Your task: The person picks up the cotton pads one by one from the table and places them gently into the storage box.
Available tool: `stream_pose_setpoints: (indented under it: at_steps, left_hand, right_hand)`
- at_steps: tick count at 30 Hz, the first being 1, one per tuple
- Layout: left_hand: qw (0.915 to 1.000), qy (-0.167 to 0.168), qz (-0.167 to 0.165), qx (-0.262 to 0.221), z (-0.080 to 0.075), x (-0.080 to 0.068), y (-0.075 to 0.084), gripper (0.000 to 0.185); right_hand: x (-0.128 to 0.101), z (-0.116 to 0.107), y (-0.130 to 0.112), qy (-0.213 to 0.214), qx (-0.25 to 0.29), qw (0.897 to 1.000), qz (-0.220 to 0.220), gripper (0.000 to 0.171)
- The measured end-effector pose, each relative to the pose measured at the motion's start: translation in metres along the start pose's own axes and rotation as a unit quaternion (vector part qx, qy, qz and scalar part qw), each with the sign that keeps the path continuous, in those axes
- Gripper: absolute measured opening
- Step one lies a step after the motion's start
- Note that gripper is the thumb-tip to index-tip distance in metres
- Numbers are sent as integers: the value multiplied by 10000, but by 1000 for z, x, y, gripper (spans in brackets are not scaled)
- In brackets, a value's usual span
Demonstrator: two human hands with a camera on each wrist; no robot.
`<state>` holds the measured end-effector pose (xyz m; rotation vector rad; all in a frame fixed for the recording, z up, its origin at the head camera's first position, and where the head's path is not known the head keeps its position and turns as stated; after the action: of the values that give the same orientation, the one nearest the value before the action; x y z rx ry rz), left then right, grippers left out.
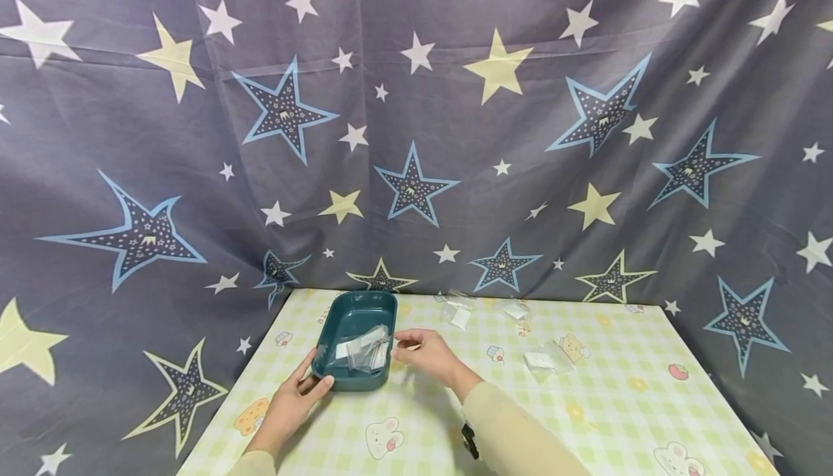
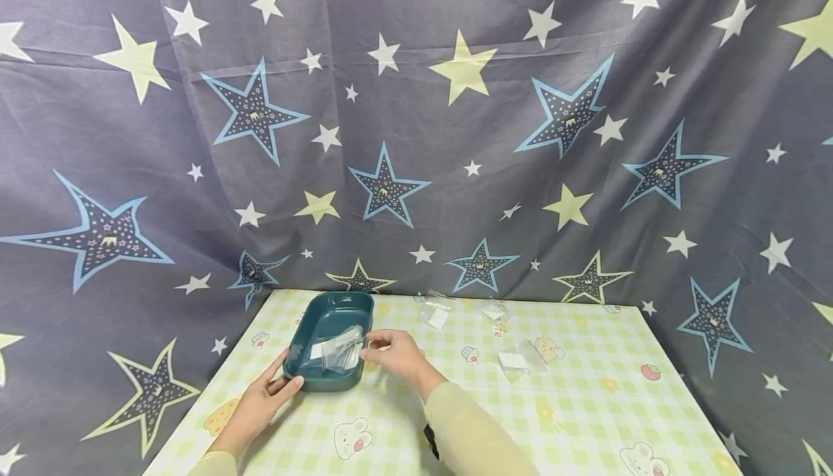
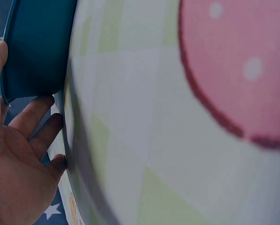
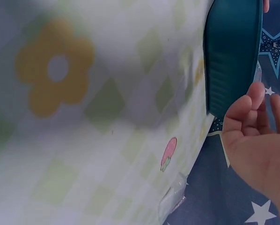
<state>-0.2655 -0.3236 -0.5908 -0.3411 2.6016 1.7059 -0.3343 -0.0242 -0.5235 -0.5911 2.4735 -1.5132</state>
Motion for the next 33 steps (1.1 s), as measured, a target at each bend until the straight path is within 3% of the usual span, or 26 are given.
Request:
stream_pose_setpoints:
  at_steps: [5,16,20,33]
  left_hand:
    - [10000,0,38,-48,1,1,0,95]
    - [9998,44,-28,186,-1,-1,1,95]
    - [9998,25,-39,204,-1,0,1,92]
    - [9999,74,-52,53,1,0,0,91]
  right_hand:
    - [-3,-10,4,188,-1052,9938,-297,44]
    - [-9,-30,7,506,-2932,9524,-659,50]
    - [-13,-38,7,544,-3127,9468,-538,51]
    - [-23,-63,15,558,-3072,9488,-477,50]
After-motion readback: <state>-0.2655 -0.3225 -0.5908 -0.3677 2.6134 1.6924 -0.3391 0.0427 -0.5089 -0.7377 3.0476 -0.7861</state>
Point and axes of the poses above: each hand's wrist, its own x-axis towards the middle knuckle, its own z-axis out of the palm, y = z × x, the point moved 5 cm from there along x, towards the middle knuckle, and after that the axes turned 10 degrees about -x, right-handed, at the moved point
